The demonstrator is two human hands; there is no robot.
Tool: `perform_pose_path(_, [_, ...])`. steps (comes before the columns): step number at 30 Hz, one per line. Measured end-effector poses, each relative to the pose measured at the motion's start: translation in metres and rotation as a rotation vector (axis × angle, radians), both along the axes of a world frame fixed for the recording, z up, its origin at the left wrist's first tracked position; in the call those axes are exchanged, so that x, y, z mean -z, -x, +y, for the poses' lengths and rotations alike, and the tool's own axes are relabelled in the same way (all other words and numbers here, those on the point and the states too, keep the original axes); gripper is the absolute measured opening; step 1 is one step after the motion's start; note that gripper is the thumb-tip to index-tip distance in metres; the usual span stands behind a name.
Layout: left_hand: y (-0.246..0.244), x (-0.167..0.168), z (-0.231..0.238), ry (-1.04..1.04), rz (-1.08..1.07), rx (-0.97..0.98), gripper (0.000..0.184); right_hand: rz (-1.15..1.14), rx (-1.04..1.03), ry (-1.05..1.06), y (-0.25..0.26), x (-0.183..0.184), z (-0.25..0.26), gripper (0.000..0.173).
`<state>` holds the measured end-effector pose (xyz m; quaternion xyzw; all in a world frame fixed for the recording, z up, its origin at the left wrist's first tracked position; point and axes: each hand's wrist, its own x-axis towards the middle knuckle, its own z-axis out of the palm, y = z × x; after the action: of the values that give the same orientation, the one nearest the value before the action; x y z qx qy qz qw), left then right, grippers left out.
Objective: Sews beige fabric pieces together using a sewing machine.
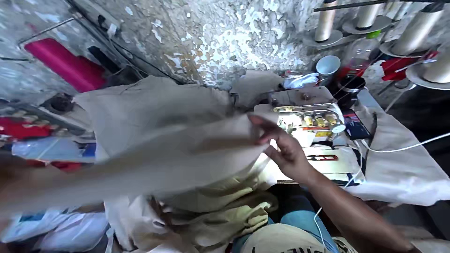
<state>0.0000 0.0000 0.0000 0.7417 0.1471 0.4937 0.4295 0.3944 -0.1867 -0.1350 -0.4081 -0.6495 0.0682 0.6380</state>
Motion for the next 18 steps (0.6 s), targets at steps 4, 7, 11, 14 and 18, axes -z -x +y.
perform_pose_path(4, [0.041,0.041,0.015,0.113,0.280,0.015,0.011,0.035,0.030,0.276,0.002,0.038,0.020,0.019])
perform_pose_path(7, [0.010,0.028,0.030,0.169,0.326,-0.254,0.014,0.167,0.063,0.631,-0.011,0.009,0.067,0.026])
perform_pose_path(11, [-0.060,-0.015,0.043,0.218,0.138,-0.451,0.014,0.115,0.144,0.532,-0.018,-0.042,0.118,0.026])
perform_pose_path(14, [-0.051,-0.024,0.044,0.154,0.008,-0.260,0.015,0.109,0.122,0.248,-0.028,-0.059,0.122,0.023])
perform_pose_path(18, [-0.007,0.016,-0.001,0.152,0.131,-0.159,0.014,0.054,0.091,0.249,-0.027,-0.034,0.077,0.022])
